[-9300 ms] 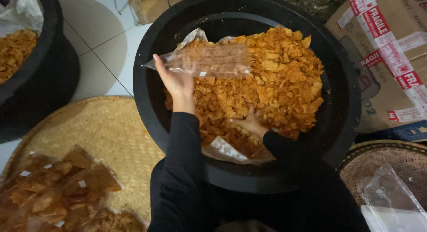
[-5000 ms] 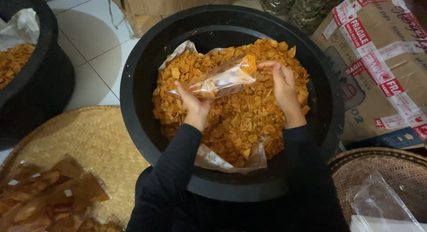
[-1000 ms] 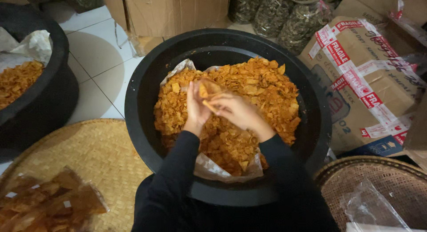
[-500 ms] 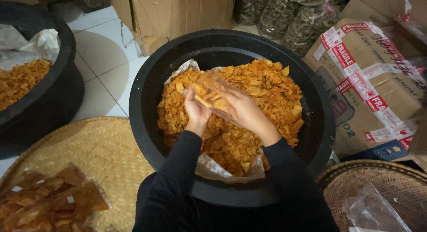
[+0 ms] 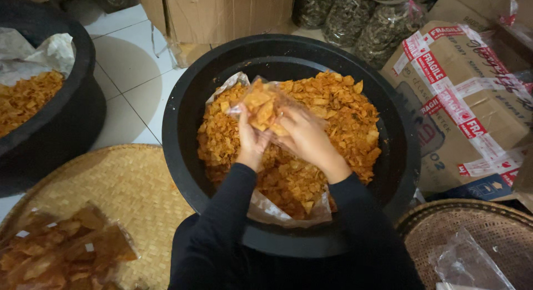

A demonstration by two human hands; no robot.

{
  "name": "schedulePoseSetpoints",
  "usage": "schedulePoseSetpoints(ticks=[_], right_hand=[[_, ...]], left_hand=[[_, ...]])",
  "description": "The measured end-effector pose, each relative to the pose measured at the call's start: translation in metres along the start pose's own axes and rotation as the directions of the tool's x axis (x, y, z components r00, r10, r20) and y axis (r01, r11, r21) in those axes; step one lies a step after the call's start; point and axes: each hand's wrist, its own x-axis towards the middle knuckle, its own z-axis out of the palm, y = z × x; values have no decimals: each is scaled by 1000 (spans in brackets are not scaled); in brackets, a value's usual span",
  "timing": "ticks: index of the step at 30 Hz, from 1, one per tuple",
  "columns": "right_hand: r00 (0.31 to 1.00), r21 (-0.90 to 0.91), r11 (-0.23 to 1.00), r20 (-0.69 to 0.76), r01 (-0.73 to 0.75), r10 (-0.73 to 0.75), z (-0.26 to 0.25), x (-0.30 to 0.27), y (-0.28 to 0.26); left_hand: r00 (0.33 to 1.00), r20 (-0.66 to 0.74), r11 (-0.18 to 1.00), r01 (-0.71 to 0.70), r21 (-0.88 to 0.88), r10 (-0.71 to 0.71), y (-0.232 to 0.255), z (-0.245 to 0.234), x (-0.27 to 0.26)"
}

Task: The person scoops orange chips from a large black tub into clear plastic bags using both hands. They place the filled bags onto a woven tray and continue the process with additional bags.

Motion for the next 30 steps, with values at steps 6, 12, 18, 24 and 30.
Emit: schedulePoseSetpoints(ticks=[6,12,18,24,30], right_hand=[[987,-124,991,-159,-56,36,19,-5,11],[964,7,964,-31,-265,265,39,4,31],[987,551,831,-80,-71,138,27,-3,41],[862,702,675,-177,-227,474,43,-11,61],[863,125,940,373,318,-342,159,-43,0]], left_hand=[[999,7,995,-31,-95,32,4,-19,10],[1000,28,999,-2,44,1,-4,-16,8],[981,-193,999,21,36,-14,1,-22,13],[963,-152,955,-247,-165,223,65,-39,27],[921,-84,905,-389,-175,380,109,-43,21]])
